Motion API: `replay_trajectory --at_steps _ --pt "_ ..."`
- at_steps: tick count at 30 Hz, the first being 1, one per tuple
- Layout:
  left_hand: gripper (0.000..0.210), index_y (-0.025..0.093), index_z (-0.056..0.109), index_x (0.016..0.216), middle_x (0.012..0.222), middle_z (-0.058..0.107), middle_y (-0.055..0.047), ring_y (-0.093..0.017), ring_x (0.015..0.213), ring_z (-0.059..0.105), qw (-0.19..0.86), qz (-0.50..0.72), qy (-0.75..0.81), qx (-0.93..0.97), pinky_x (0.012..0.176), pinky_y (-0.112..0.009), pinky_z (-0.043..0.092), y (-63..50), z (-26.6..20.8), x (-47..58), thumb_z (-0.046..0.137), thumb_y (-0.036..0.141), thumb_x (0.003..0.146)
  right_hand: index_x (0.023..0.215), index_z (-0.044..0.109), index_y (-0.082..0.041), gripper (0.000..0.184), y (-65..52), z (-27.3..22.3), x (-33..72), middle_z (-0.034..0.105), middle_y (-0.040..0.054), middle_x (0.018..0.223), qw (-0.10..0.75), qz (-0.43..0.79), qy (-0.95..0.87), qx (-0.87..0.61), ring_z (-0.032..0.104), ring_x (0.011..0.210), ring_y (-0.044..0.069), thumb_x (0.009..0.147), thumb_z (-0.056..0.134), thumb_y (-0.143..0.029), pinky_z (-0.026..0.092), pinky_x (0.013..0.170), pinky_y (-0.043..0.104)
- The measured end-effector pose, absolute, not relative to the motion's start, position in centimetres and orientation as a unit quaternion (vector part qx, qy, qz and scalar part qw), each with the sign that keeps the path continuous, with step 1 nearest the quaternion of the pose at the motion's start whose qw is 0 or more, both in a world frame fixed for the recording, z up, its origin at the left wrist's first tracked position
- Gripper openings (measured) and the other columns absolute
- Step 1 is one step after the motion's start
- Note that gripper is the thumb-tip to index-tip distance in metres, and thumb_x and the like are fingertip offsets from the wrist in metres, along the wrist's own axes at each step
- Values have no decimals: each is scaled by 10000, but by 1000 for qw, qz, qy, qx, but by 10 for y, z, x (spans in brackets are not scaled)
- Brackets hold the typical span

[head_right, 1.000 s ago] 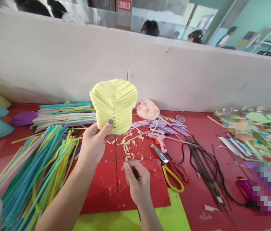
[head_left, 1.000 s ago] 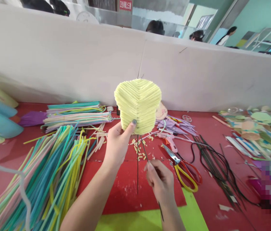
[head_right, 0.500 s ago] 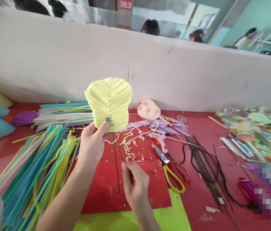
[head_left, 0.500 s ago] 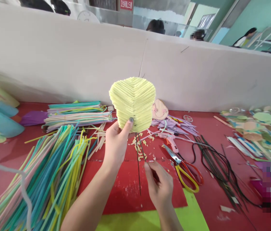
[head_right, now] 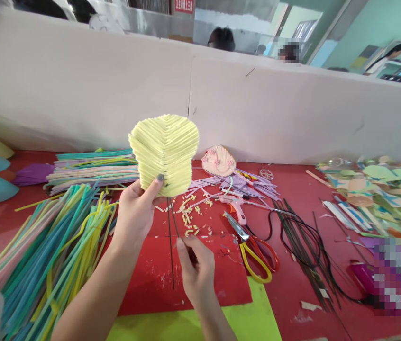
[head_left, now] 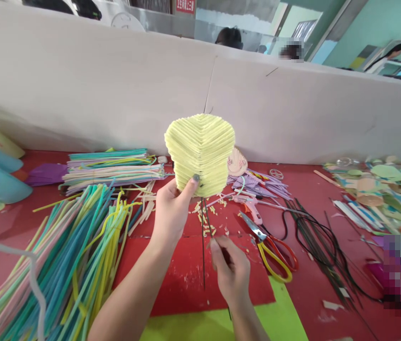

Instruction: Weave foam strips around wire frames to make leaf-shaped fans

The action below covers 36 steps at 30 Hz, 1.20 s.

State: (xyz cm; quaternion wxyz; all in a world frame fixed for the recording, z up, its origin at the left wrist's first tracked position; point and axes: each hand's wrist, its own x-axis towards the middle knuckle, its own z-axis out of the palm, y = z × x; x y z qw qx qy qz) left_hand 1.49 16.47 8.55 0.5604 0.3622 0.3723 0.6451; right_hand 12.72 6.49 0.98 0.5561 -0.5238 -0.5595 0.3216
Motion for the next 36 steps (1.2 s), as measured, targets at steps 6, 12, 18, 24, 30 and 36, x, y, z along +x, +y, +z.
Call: replay_trajectory --at_steps 6,12,18,24,30,36 --pt "335 156 683 875 850 712 -59 -204 820 655 559 648 372 358 708 -312 529 164 87 16 708 419 669 666 484 -181 316 66 8 136 257 -107 460 553 603 -384 -427 135 355 27 866 515 -424 176 327 154" --pt "320 178 687 870 850 708 -57 -209 847 654 571 649 368 344 694 -302 532 164 89 14 701 432 676 697 520 -171 294 67 10 138 292 -87 481 528 550 -460 -455 240 393 45 892 490 -389 242 384 171" --pt "390 173 700 881 862 710 -68 -215 853 658 591 622 366 359 729 -318 529 166 88 13 713 476 637 886 627 -175 186 74 15 149 585 12 690 499 299 -573 -578 536 620 121 877 520 -328 438 556 213" --pt "421 157 705 867 856 708 -66 -189 746 667 612 602 372 352 667 -307 542 163 84 9 758 459 578 995 652 -201 218 92 45 183 671 76 982 467 216 -621 -591 618 895 191 874 528 -333 487 807 315" --pt "407 139 707 874 848 712 -83 -193 747 664 629 585 369 355 687 -311 540 151 82 19 756 439 604 1084 615 -194 292 123 92 168 674 64 985 509 371 -615 -474 633 901 178 844 569 -355 507 836 325" --pt "371 144 697 909 913 708 -93 -217 875 652 606 584 363 401 798 -332 513 151 86 22 697 440 686 1012 617 -171 243 139 94 148 673 65 943 567 397 -571 -441 639 860 178 827 582 -324 540 749 306"
